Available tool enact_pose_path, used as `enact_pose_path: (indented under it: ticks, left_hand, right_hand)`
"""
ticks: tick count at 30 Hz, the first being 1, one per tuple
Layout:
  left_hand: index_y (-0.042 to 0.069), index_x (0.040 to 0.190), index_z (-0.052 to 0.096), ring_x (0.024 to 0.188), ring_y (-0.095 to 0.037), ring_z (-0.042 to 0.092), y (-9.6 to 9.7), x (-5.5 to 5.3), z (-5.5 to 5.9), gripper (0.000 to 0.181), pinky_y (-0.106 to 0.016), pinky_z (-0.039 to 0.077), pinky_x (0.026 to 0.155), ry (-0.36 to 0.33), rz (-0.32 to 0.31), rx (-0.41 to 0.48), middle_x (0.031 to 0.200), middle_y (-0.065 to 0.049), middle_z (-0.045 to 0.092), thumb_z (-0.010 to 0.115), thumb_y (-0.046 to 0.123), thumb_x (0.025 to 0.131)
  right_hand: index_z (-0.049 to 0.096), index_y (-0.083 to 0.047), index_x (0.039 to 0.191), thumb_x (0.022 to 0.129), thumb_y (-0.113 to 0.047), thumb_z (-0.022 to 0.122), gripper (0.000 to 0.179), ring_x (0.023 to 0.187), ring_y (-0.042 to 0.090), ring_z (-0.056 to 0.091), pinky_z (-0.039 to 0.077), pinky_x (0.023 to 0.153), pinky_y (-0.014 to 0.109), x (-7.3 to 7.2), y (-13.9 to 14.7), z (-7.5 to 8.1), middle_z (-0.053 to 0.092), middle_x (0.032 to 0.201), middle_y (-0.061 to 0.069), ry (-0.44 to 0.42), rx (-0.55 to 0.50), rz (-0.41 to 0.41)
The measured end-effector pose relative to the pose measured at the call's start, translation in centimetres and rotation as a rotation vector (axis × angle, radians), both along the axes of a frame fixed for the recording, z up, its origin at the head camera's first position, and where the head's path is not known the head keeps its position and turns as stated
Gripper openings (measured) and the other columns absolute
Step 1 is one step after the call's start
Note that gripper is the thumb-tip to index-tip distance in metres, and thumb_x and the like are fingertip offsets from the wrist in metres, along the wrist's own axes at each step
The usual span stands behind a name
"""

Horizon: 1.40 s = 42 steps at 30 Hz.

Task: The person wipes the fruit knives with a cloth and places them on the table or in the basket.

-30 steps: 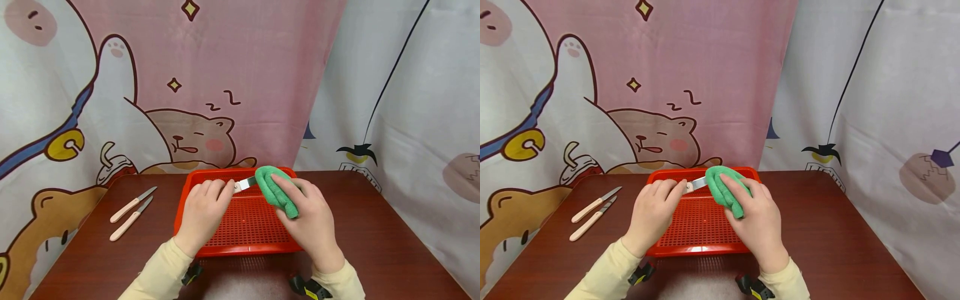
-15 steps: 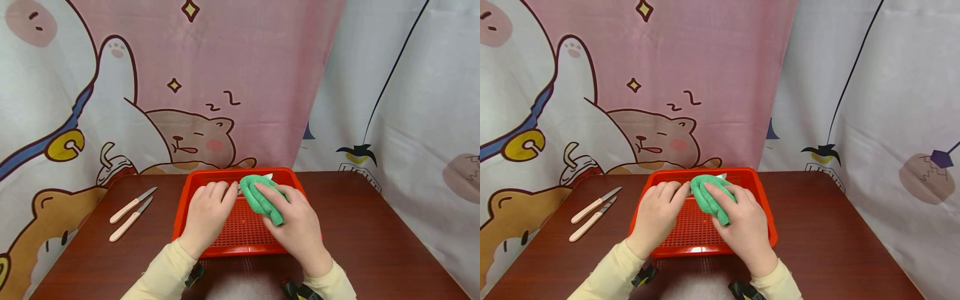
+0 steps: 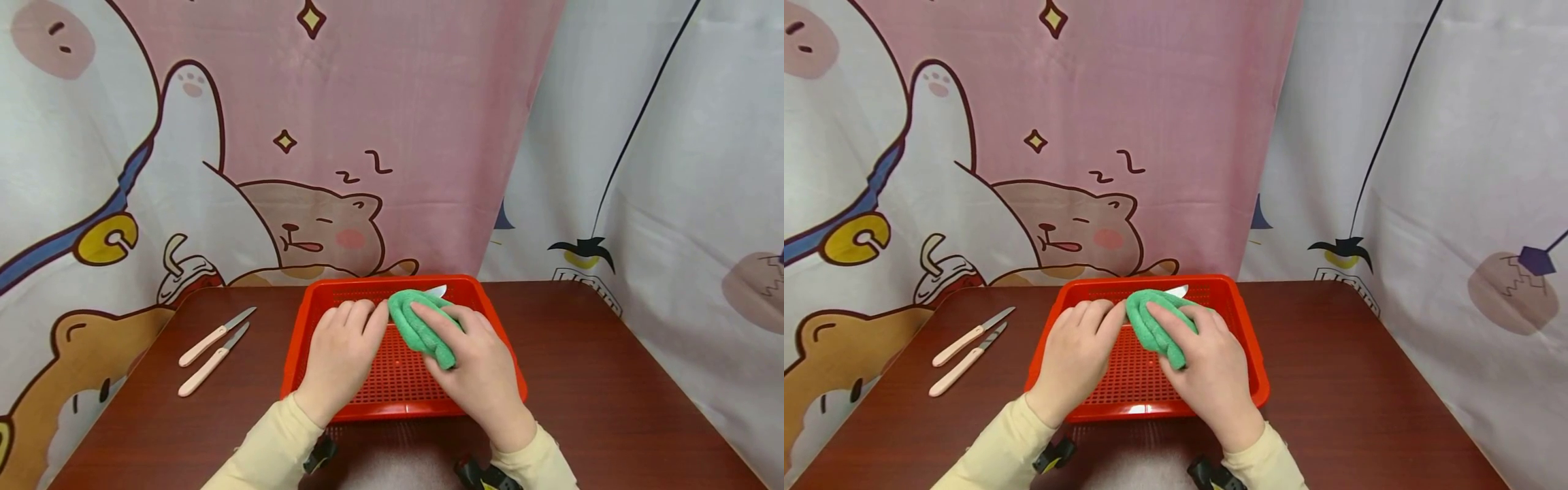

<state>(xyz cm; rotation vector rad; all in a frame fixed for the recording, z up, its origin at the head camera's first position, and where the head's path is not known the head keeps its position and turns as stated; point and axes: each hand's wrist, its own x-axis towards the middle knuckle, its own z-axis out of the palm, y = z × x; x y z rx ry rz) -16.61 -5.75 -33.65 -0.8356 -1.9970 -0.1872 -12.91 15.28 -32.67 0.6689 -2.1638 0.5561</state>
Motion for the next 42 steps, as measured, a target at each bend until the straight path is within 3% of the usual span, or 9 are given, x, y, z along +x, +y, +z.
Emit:
enact_pose_path:
  ticks: [12, 20, 30, 42]
  left_hand:
    - [0.001, 0.117, 0.064, 0.078, -0.027, 0.058, -0.3, 0.0, 0.2, 0.033, -0.034, 0.047, 0.06, -0.011, -0.038, 0.027, 0.096, -0.013, 0.062, 0.072, -0.001, 0.085]
    - [0.003, 0.116, 0.064, 0.079, -0.027, 0.058, -0.5, 0.1, 0.4, 0.026, -0.035, 0.046, 0.06, -0.021, -0.038, 0.037, 0.097, -0.012, 0.062, 0.062, -0.001, 0.091]
    - [0.003, 0.117, 0.064, 0.081, -0.028, 0.059, -0.7, 0.3, 0.7, 0.031, -0.036, 0.048, 0.063, -0.049, -0.043, 0.037, 0.098, -0.012, 0.063, 0.068, -0.001, 0.087]
    - [0.005, 0.115, 0.065, 0.079, -0.027, 0.058, -1.0, 0.2, 0.7, 0.03, -0.037, 0.048, 0.063, -0.059, -0.049, 0.066, 0.096, -0.011, 0.063, 0.067, -0.002, 0.086]
  right_hand:
    - [0.063, -0.029, 0.132, 0.068, -0.007, 0.082, 0.07, 0.097, 0.031, 0.06, 0.054, 0.074, 0.044, -0.4, 0.2, 0.0, 0.062, 0.11, 0.01, 0.004, -0.012, -0.018]
    - [0.064, -0.027, 0.131, 0.067, -0.006, 0.081, 0.07, 0.095, 0.033, 0.06, 0.053, 0.07, 0.046, -0.7, 1.1, 0.2, 0.062, 0.108, 0.012, 0.022, -0.032, -0.06]
    - [0.063, -0.026, 0.133, 0.068, -0.005, 0.082, 0.07, 0.098, 0.032, 0.058, 0.051, 0.074, 0.046, -0.8, 2.5, 0.6, 0.061, 0.108, 0.012, -0.024, -0.057, -0.102]
    - [0.064, -0.025, 0.133, 0.07, -0.006, 0.08, 0.068, 0.095, 0.031, 0.058, 0.049, 0.074, 0.046, -1.1, 3.3, 0.6, 0.061, 0.108, 0.012, -0.015, -0.076, -0.132]
